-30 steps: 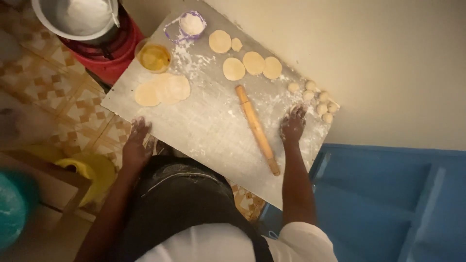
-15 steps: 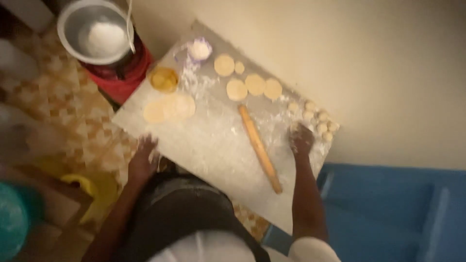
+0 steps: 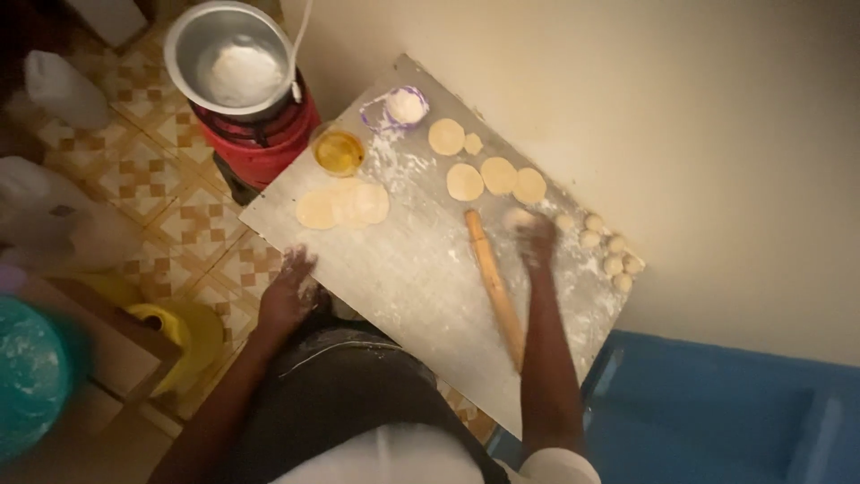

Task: Rolling small portions of dough into flat, circular shapes using a wooden rolling pin on a floured table.

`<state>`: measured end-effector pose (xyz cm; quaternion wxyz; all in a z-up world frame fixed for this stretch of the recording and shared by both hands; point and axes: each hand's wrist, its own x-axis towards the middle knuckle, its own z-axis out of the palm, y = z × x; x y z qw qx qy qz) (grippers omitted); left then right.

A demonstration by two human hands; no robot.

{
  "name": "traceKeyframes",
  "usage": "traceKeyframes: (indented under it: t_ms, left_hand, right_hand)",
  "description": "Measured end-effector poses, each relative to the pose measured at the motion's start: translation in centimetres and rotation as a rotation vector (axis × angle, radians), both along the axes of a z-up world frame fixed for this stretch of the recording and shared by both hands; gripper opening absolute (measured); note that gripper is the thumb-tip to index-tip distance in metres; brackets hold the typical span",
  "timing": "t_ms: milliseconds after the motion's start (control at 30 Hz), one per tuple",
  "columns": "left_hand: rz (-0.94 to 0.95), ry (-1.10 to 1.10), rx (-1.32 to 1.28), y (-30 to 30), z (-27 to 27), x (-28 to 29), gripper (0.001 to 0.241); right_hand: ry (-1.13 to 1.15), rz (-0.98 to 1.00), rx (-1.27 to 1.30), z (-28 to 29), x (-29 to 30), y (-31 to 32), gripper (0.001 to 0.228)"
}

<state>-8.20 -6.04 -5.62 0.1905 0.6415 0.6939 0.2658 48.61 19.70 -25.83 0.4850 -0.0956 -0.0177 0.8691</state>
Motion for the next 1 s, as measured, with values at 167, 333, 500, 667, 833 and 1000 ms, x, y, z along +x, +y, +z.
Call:
traceKeyframes:
  t_ms: [167, 333, 500, 667, 833, 1000]
  left_hand:
    - [-0.029, 0.008, -0.022, -0.2, 0.4, -0.4, 0.062]
    - [-0.007, 0.02, -0.049, -0.5, -2.4, -0.6, 0.061]
    - [-0.079, 0.048, -0.117, 0.0, -2.1, -2.1, 0.081]
    - [-0.063, -0.057, -0.157, 0.1, -0.6, -2.3, 0.073]
    - [-0.066, -0.103, -0.159, 0.2, -0.3, -2.5, 0.069]
    - [-0.089, -0.096, -0.107, 0.4, 1.1, -2.3, 0.063]
  right_hand:
    - [-1.937, -0.484, 1.398, 15.5, -27.4, 3.3, 0.032]
    - [-2.239, -0.709, 1.733, 13.8, -35.9, 7.1, 0.031]
    - [-1.946, -0.798, 1.901, 13.7, -39.4, 8.4, 0.028]
    - [-1.72, -0.315, 2.025, 11.4, -37.2, 8.1, 0.042]
    - [-2.15, 0.107, 2.19, 16.6, -35.1, 3.1, 0.067]
    - [-2.18, -0.058, 2.19, 17.2, -35.2, 2.0, 0.072]
